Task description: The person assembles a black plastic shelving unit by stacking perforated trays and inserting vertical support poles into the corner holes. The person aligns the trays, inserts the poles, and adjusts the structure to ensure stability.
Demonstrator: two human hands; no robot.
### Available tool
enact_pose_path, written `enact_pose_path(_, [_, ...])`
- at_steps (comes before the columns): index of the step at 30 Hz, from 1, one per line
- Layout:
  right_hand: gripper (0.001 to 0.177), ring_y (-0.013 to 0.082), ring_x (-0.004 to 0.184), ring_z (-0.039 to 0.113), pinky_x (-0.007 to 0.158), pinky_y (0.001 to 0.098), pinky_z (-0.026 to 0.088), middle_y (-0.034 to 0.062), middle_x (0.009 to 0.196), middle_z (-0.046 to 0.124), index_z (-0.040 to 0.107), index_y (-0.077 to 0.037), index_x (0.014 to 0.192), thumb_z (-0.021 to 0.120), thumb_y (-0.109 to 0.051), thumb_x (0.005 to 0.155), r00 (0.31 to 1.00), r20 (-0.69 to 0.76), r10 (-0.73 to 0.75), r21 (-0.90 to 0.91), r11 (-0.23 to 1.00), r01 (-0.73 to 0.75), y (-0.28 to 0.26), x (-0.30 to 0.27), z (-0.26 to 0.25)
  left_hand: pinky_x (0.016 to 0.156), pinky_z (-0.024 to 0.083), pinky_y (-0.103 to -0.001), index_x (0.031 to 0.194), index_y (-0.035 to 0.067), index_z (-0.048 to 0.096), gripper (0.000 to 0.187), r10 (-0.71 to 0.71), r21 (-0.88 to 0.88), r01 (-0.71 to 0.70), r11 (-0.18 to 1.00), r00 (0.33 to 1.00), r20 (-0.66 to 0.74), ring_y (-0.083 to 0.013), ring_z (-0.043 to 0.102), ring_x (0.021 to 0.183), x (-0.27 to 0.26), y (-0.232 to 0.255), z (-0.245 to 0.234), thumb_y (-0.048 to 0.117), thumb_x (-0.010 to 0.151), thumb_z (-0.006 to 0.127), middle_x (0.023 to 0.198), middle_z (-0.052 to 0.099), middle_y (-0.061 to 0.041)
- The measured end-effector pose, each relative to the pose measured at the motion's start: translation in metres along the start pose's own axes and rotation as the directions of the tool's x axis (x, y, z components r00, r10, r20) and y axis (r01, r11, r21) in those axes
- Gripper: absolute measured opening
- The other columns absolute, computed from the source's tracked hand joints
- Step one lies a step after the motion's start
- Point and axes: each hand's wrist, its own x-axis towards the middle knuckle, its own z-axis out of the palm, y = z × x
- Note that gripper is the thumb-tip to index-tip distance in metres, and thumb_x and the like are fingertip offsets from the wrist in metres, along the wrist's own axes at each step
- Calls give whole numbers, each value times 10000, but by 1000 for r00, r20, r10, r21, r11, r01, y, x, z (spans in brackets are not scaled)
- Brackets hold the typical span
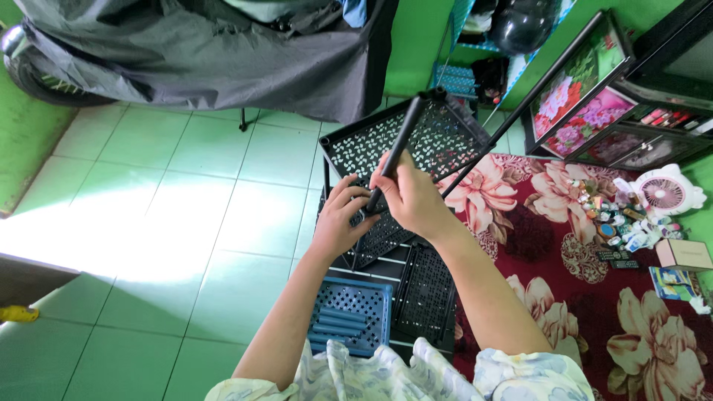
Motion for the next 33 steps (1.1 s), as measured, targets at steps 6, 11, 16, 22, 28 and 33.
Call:
enact_pose_path(6, [163,257,783,739,707,353,570,109,872,682,498,-17,1143,591,-84,1027,1000,23,13,19,1000,-13,-1,10,1,1093,462,-465,1019,66,722,324,-4,11,4,1000,999,44,-329,502,1377,5,1,-4,214,771,867,1202,654,-48])
enact_pose_path(11, [132,216,764,727,702,332,563,87,849,694,511,-35,1122,595,-94,1039,999,32,28,56,998,-30,10,9,3,1053,458,-475,1021,52,734,344,-17,38,14,999,997,72,-347,483,1380,7,1,-4,230,760,870,1202,658,-65])
enact_pose_path(16, [167,152,793,618,730,281,518,57,906,618,547,-38,1097,670,-84,994,999,37,-11,96,995,7,31,8,16,1071,478,-457,1032,42,730,360,16,53,-18,998,999,48,-341,495,1386,8,-8,-1,238,761,861,1193,657,-70])
enact_pose_path(22, [133,60,726,500,682,233,424,-18,809,519,531,-95,998,602,-167,1083,989,-90,120,766,643,-8,62,17,51,1069,467,-468,1037,39,734,367,3,50,-5,999,999,50,-356,482,1383,6,-14,5,244,763,868,1193,663,-84])
enact_pose_path(28, [412,43,526,421,501,230,330,-51,589,470,458,-103,698,570,-195,1084,960,-178,215,583,809,-73,71,26,73,1063,460,-465,1032,35,741,365,-28,78,20,997,995,97,-346,480,1384,11,-12,2,231,750,863,1214,658,-89])
enact_pose_path(33, [395,37,487,397,469,237,308,-51,555,459,471,-113,686,557,-226,1056,947,-171,273,645,757,-102,66,27,74,1074,465,-446,1016,54,715,350,-36,66,30,997,995,96,-324,492,1405,12,0,-5,239,759,865,1222,665,-84])
